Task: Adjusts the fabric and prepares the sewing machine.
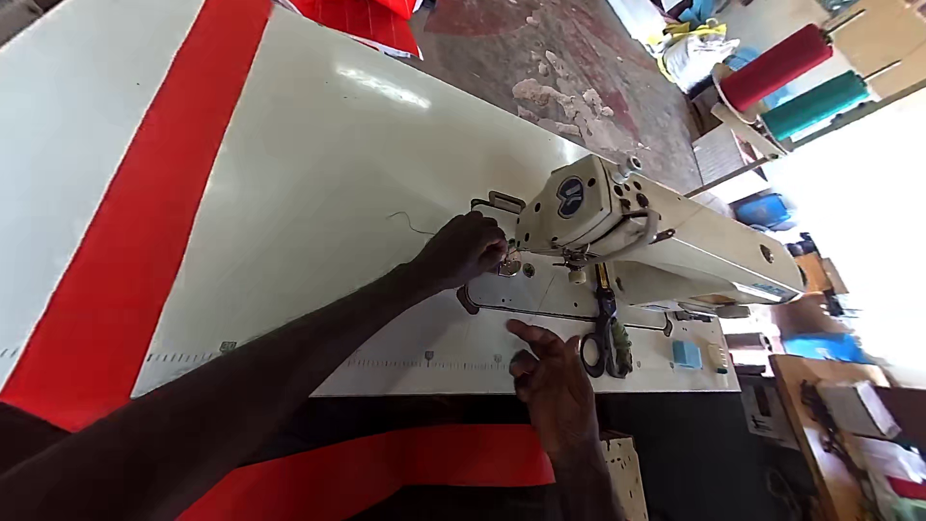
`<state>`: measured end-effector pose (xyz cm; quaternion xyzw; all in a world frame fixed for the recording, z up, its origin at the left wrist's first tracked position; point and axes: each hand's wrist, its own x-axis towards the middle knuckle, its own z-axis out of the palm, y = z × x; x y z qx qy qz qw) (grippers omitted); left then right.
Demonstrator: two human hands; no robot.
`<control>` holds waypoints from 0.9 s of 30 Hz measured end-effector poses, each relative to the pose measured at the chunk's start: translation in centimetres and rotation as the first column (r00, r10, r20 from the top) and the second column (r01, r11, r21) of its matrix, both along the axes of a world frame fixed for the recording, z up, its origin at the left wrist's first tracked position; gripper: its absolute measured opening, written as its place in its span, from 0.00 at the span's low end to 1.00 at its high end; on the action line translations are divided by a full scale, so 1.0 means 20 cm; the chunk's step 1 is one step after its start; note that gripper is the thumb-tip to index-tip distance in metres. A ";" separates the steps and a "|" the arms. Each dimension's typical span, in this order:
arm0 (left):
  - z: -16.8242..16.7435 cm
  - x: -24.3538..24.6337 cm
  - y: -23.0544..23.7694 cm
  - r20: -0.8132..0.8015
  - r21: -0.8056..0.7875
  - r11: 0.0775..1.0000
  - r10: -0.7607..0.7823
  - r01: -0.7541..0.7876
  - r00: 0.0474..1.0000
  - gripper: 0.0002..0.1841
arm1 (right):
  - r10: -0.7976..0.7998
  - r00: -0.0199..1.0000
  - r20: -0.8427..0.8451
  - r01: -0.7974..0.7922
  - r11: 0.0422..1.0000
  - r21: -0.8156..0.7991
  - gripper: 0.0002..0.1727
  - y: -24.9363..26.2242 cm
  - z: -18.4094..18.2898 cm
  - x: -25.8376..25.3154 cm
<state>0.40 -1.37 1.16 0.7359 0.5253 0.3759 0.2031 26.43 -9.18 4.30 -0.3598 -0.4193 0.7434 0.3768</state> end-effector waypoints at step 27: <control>-0.04 -0.03 0.03 0.062 -0.091 0.992 -0.077 0.083 0.995 0.07 | -0.241 0.767 0.594 -0.013 0.920 0.391 0.12 0.44 -0.07 -0.33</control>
